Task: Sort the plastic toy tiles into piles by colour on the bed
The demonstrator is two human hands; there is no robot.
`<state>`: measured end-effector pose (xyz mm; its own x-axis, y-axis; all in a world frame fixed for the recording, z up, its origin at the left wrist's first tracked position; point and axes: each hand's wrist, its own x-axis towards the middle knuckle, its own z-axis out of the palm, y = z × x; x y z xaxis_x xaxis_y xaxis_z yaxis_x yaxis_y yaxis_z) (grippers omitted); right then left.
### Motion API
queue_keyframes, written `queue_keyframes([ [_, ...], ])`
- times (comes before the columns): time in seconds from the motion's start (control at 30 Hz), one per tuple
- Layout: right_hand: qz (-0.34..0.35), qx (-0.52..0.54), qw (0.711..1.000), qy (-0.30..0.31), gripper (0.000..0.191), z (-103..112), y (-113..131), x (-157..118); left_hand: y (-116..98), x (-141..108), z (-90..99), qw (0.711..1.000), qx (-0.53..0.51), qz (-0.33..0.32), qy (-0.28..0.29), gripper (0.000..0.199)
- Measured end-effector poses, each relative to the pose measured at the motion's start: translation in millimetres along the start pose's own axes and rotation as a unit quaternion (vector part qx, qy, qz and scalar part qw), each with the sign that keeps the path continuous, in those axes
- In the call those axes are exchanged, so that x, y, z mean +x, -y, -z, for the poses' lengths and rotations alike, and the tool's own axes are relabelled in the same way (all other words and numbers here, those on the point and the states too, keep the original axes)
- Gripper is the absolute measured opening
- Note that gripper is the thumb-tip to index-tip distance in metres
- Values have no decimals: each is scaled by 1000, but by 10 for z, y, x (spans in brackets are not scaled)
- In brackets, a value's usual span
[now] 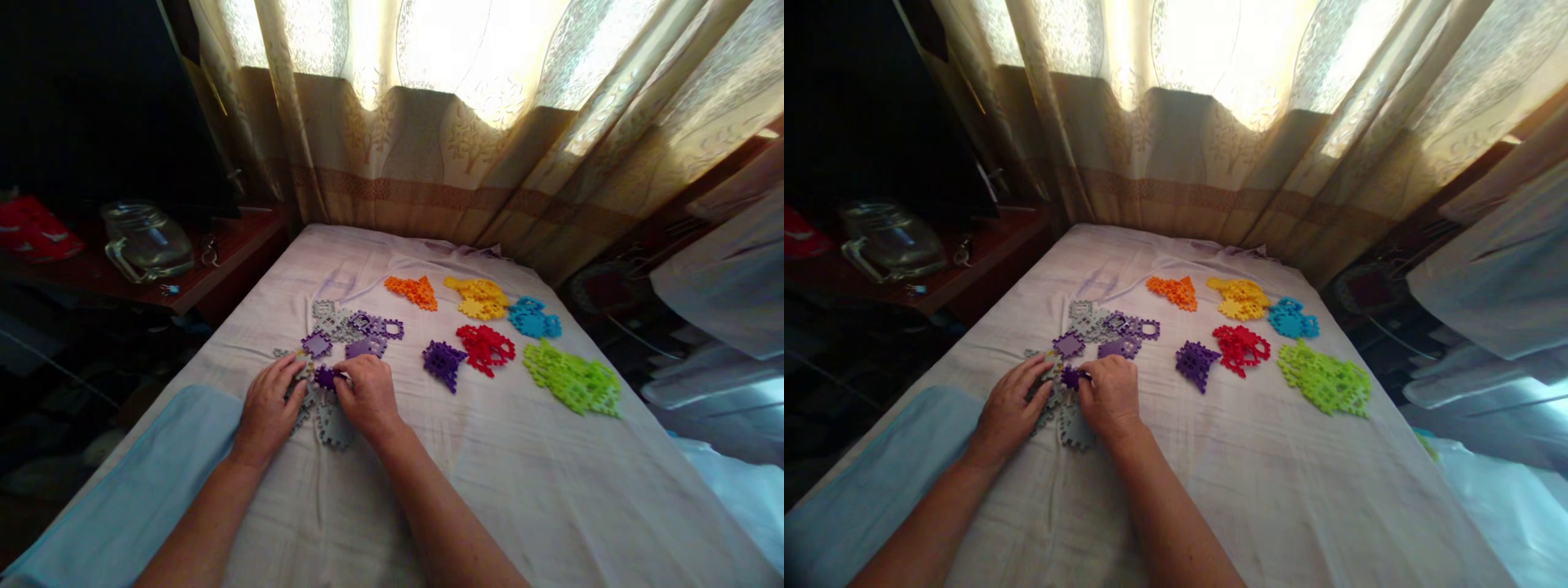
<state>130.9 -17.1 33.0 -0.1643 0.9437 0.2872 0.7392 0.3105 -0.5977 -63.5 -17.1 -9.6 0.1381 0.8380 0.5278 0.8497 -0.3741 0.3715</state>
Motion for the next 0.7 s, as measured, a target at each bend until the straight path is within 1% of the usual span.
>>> queue_keyframes([
  [0.07,7,22,999,-37,19,109,-123,31,8,-1,4,1000,-4,-1,3,35],
  [0.17,7,38,990,-137,22,403,-472,82,19,-3,5,1000,-6,-1,6,35],
  [0.27,-46,9,974,-222,21,731,-937,104,28,-6,-4,1000,-6,0,12,35],
  [0.37,-105,-17,960,-260,24,918,-1306,95,33,-4,-16,1000,-4,-1,13,36],
  [0.4,-119,-26,958,-258,24,940,-1376,89,35,-3,-18,1000,-3,-1,12,36],
  [0.47,-137,-48,961,-234,24,946,-1427,79,35,0,-19,1000,-3,0,12,36],
  [0.6,-147,-109,971,-154,28,953,-1313,51,29,7,-9,1000,-8,2,10,35],
  [0.7,-153,-147,971,-114,31,1012,-1212,24,21,13,-4,1000,-13,-2,5,35],
])
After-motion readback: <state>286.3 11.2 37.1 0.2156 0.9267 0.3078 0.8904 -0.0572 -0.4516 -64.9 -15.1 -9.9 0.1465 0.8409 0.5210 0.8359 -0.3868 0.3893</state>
